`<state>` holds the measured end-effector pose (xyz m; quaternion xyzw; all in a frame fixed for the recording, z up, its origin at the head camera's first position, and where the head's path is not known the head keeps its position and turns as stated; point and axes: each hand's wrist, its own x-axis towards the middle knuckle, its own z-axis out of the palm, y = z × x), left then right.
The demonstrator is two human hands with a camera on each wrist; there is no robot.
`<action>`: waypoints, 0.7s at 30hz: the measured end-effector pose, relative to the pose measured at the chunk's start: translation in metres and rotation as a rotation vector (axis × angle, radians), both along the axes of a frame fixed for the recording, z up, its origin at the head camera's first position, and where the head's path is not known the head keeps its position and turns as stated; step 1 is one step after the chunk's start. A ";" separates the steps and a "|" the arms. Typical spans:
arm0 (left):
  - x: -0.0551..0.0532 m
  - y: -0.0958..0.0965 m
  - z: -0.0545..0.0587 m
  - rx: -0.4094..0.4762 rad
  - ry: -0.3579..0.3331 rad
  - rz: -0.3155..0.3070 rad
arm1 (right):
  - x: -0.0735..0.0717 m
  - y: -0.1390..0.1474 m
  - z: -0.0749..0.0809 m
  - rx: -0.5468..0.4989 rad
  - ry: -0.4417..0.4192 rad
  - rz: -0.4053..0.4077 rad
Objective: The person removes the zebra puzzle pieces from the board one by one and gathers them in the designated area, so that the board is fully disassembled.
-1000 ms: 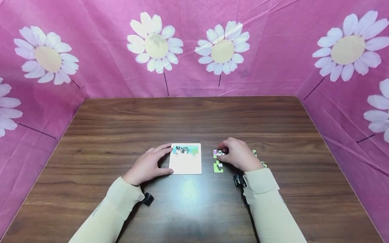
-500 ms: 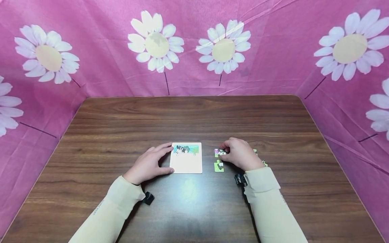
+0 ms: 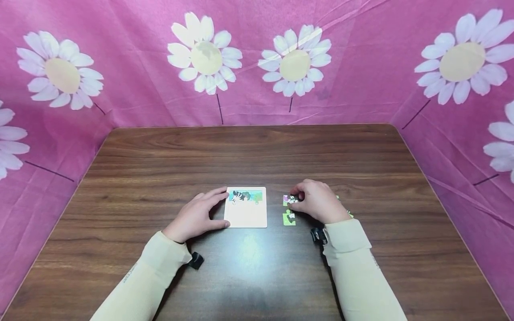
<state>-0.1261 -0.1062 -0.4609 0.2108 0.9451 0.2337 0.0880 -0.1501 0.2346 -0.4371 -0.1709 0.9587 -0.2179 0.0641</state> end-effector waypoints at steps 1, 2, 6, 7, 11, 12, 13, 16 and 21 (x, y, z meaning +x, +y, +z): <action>0.000 0.000 0.000 -0.001 0.000 -0.001 | 0.000 0.001 0.000 -0.009 -0.010 0.001; 0.000 0.000 0.000 -0.002 0.000 -0.002 | 0.000 0.002 0.001 -0.017 -0.022 0.004; 0.000 0.000 0.001 0.004 -0.002 0.001 | -0.001 0.002 0.001 -0.021 -0.048 0.004; 0.000 0.000 0.002 0.005 -0.002 0.001 | -0.001 0.002 0.001 -0.019 -0.048 0.002; 0.001 0.001 0.003 0.006 -0.005 0.001 | -0.001 -0.001 0.000 0.010 -0.017 -0.007; 0.001 0.001 0.003 0.006 -0.006 0.001 | -0.001 -0.002 0.000 0.017 -0.013 -0.007; 0.001 0.001 0.003 0.006 -0.008 0.001 | -0.001 -0.003 0.001 0.027 -0.008 -0.008; 0.001 0.000 0.003 0.009 -0.008 0.002 | -0.001 -0.005 0.001 0.050 -0.003 -0.012; 0.001 0.001 0.002 0.009 -0.005 0.000 | 0.000 -0.006 0.001 0.059 0.002 -0.024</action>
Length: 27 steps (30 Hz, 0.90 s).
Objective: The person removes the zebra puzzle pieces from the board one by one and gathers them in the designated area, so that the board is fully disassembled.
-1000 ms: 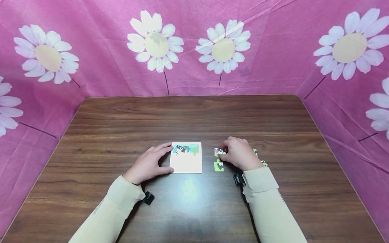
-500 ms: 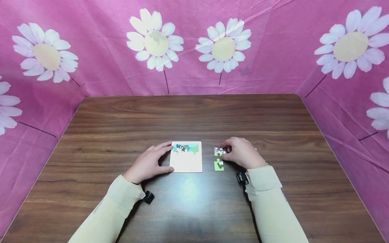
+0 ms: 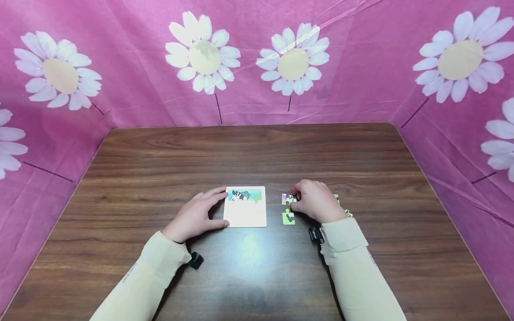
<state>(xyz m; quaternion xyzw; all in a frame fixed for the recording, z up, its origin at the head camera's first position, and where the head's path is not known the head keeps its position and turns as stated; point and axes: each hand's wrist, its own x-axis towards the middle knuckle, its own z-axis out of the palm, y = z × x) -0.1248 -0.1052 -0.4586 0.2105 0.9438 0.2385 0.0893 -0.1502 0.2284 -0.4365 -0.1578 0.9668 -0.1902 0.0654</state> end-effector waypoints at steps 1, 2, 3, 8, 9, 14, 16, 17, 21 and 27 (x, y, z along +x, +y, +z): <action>0.000 0.000 0.000 0.001 -0.001 0.001 | 0.000 0.000 0.000 -0.006 -0.002 0.001; 0.000 0.000 0.000 0.002 -0.003 0.001 | 0.000 -0.001 0.000 -0.013 -0.002 0.002; 0.000 0.000 0.000 0.003 -0.005 0.002 | 0.000 -0.001 -0.001 -0.020 0.000 0.004; 0.001 -0.001 -0.001 0.003 -0.001 0.002 | 0.001 -0.002 -0.001 -0.041 0.016 0.009; 0.001 -0.001 -0.001 0.001 0.000 0.002 | 0.001 -0.002 -0.001 -0.042 0.018 0.009; 0.000 -0.001 -0.002 -0.002 0.007 -0.003 | 0.002 -0.003 -0.002 -0.046 0.007 0.011; 0.000 -0.001 -0.002 -0.002 0.007 -0.004 | 0.002 -0.003 -0.002 -0.048 0.001 0.013; 0.000 -0.001 -0.002 -0.002 0.006 -0.004 | 0.001 -0.003 -0.002 -0.048 0.001 0.014; 0.000 -0.001 -0.001 -0.007 0.003 -0.002 | 0.001 -0.004 -0.003 -0.043 0.004 0.021; -0.001 -0.001 0.000 -0.006 0.002 -0.004 | 0.001 -0.005 -0.002 -0.037 0.015 0.019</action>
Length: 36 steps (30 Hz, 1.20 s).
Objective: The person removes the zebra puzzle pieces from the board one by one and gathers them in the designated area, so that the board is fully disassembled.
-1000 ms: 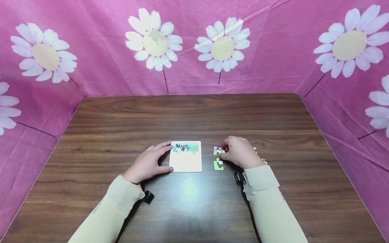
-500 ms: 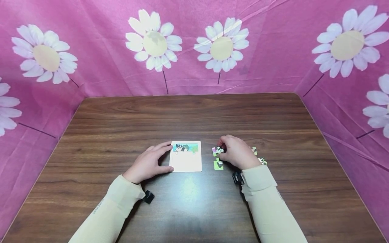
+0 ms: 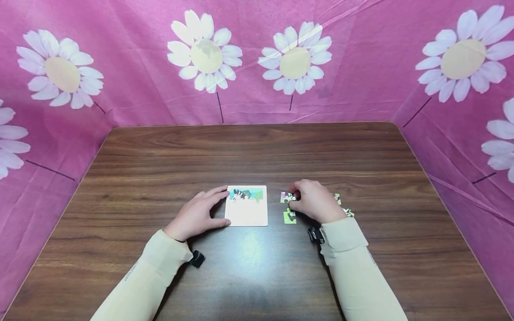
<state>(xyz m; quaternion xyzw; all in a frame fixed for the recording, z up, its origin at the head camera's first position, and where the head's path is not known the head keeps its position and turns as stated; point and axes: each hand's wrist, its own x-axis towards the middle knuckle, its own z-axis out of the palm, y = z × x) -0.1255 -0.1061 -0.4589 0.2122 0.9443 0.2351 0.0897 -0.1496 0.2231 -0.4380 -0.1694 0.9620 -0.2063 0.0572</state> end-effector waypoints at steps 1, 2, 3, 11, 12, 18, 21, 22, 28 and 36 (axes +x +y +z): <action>0.000 0.000 0.000 0.000 -0.002 0.000 | 0.000 0.000 0.000 0.003 0.000 0.000; 0.000 0.000 0.000 -0.001 -0.004 -0.001 | 0.000 0.000 0.000 0.004 -0.001 0.000; 0.000 0.000 0.000 -0.003 -0.005 -0.001 | 0.000 -0.001 0.000 0.006 -0.001 0.000; -0.002 0.000 0.000 -0.006 -0.012 -0.001 | -0.001 0.000 0.001 0.021 0.020 0.002; -0.002 0.000 0.000 -0.006 -0.012 -0.001 | -0.001 0.000 0.001 0.021 0.020 0.004; -0.002 0.000 0.000 -0.006 -0.006 -0.002 | -0.002 -0.001 0.003 0.021 0.032 0.012; -0.002 -0.001 0.000 -0.004 -0.004 -0.004 | -0.002 -0.001 0.003 0.023 0.058 0.017; -0.003 -0.001 0.000 -0.004 -0.003 -0.005 | -0.002 -0.001 0.003 0.022 0.067 0.020; -0.002 0.000 0.000 -0.012 0.000 -0.003 | 0.000 -0.004 0.005 0.010 0.106 0.035; -0.001 0.004 0.002 -0.015 -0.002 -0.001 | 0.001 -0.014 0.003 -0.010 0.127 0.057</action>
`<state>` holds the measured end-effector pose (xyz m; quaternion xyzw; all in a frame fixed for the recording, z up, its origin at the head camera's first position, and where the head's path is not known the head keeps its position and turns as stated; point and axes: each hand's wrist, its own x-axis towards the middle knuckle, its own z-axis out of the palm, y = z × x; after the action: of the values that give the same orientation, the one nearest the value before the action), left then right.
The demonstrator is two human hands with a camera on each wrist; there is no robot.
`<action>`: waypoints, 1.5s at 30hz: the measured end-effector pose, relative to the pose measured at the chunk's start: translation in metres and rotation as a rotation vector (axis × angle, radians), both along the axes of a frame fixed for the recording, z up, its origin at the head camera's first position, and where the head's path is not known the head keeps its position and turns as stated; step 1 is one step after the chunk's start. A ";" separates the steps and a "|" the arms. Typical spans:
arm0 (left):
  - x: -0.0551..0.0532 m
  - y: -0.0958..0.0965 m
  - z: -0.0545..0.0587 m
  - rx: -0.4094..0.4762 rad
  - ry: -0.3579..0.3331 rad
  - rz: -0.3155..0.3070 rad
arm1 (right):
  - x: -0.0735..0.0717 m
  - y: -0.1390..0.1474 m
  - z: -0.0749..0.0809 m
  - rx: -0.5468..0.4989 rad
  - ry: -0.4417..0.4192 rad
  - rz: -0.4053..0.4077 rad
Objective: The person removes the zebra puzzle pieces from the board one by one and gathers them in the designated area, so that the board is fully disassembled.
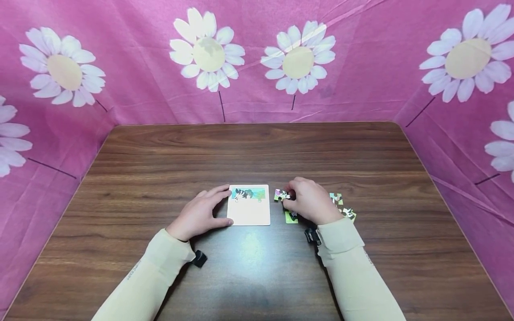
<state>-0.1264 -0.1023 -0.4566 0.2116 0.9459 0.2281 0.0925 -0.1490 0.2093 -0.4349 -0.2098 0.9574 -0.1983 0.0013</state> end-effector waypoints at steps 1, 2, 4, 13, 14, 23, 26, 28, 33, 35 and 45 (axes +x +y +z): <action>0.000 0.001 0.000 -0.001 0.005 0.000 | 0.000 -0.002 0.000 -0.001 0.000 0.006; 0.001 0.001 0.000 -0.006 0.009 -0.002 | 0.000 -0.003 0.000 -0.001 -0.001 0.011; 0.001 0.003 -0.001 -0.008 0.013 -0.008 | 0.001 -0.007 0.000 0.004 0.000 0.019; 0.004 0.010 -0.003 -0.010 0.021 -0.023 | 0.006 -0.028 0.002 0.006 0.003 0.069; 0.004 0.011 -0.004 -0.011 0.022 -0.020 | 0.006 -0.030 0.002 0.005 0.005 0.076; 0.004 0.016 -0.007 0.042 0.018 0.028 | 0.012 -0.047 0.003 0.008 0.004 0.128; 0.004 0.017 -0.007 0.073 0.018 0.044 | 0.013 -0.052 0.003 0.020 -0.003 0.134; 0.005 0.017 -0.007 0.081 0.020 0.046 | 0.013 -0.054 0.002 0.029 -0.006 0.143; 0.006 0.016 -0.007 0.084 0.029 0.042 | 0.014 -0.062 0.000 0.024 -0.011 0.155; 0.006 0.016 -0.007 0.079 0.032 0.042 | 0.015 -0.066 -0.001 0.021 -0.011 0.161; 0.006 0.016 -0.008 0.099 0.069 0.031 | 0.015 -0.080 -0.004 0.053 -0.004 0.165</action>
<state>-0.1205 -0.0864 -0.4650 0.2090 0.9392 0.2684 0.0457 -0.1336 0.1295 -0.4388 -0.2876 0.9418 -0.1726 0.0250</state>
